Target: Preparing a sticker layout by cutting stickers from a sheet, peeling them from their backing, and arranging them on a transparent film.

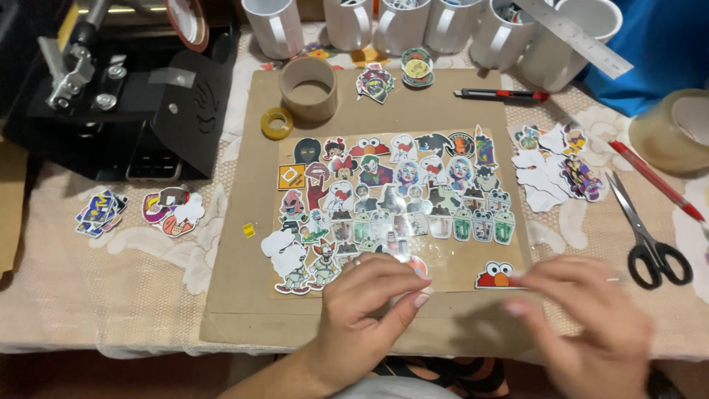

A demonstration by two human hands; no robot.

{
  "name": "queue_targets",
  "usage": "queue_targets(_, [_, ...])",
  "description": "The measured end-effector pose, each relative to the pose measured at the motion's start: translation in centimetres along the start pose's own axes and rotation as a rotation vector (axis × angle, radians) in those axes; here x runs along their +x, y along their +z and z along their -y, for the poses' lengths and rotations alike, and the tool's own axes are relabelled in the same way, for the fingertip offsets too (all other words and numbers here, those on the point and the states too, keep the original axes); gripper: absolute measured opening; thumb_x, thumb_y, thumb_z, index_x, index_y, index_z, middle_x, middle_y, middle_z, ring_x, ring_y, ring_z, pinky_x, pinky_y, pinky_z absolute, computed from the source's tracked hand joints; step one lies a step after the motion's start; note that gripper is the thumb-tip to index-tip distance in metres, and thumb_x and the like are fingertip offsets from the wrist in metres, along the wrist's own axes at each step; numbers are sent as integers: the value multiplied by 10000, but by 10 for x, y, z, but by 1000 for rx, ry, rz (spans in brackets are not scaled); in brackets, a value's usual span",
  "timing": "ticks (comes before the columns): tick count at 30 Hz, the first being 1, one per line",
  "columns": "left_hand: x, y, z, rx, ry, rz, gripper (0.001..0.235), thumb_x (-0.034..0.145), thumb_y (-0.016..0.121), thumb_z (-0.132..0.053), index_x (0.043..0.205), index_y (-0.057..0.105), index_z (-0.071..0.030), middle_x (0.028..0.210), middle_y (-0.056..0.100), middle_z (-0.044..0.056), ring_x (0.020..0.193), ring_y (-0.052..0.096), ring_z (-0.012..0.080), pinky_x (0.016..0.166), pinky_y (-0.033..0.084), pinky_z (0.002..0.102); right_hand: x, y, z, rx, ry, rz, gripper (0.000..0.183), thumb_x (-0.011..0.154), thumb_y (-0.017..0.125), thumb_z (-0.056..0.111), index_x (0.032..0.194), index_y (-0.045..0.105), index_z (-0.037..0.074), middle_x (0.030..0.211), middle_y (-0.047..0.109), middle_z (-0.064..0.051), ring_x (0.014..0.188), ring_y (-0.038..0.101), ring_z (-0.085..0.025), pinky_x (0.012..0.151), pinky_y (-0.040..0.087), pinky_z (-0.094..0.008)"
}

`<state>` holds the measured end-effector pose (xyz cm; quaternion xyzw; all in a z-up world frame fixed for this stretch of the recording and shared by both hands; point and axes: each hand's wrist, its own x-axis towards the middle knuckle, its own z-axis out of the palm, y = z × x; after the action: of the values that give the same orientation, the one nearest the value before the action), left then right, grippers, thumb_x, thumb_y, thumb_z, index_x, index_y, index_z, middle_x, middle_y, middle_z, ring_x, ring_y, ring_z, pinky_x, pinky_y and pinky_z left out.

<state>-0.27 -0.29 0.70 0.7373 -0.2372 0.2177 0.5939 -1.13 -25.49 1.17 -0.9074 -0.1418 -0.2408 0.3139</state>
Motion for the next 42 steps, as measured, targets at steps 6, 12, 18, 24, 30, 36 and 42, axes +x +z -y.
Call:
queue_targets(6, [8, -3, -11, 0, 129, 4, 83, 929, 685, -54, 989, 705, -1, 904, 714, 126, 818, 717, 262, 817, 562, 367, 13, 35, 51, 405, -130, 37, 193, 782, 762, 188, 914, 710, 57, 854, 685, -61, 820, 642, -211, 813, 528, -304])
queue_targets(12, [0, -5, -10, -32, 51, -7, 140, 889, 749, -58, 1016, 720, -5, 949, 735, 137, 864, 728, 265, 830, 570, 362, 11, 43, 60, 390, -78, -19, 131, 854, 670, 176, 825, 679, 48, 790, 675, -45, 768, 610, -206, 786, 499, -306])
queue_targets(18, [-10, -10, -2, -119, -278, -29, 854, 774, 859, -171, 1483, 385, -124, 1176, 760, 106, 1088, 719, 177, 799, 637, 283, 10, 42, 59, 365, 3, -135, 142, 862, 661, 153, 833, 660, 14, 789, 651, -80, 781, 605, -225, 836, 468, -333])
queue_targets(24, [5, -4, -9, -176, -95, 1, 204, 829, 810, -90, 1012, 724, -68, 991, 736, 102, 935, 717, 212, 878, 577, 324, 10, 37, 60, 408, 43, -75, 94, 839, 698, 110, 848, 670, 21, 801, 673, -68, 790, 616, -209, 809, 487, -308])
queue_targets(30, [7, 5, -7, -231, -128, -3, 75, 861, 775, -59, 925, 738, -72, 892, 735, 81, 848, 710, 205, 816, 576, 321, 7, 31, 50, 449, 146, -2, 91, 849, 699, 131, 845, 687, 40, 813, 684, -66, 794, 639, -182, 808, 493, -285])
queue_targets(36, [3, 11, 5, -374, -407, -36, 22, 850, 770, -74, 864, 770, -57, 854, 760, 77, 806, 701, 161, 788, 564, 278, 11, 3, 11, 395, 372, -80, 523, 977, 535, 31, 1475, 397, -43, 1119, 637, -235, 1035, 619, -271, 916, 480, -357])
queue_targets(42, [0, 10, 11, -617, -635, -13, 97, 863, 756, -103, 916, 782, -26, 867, 739, 103, 804, 654, 160, 714, 595, 281, -25, -26, -192, -519, 198, -66, 420, 1040, 564, -61, 1440, 634, -167, 1425, 547, -389, 1329, 505, -490, 1140, 382, -506])
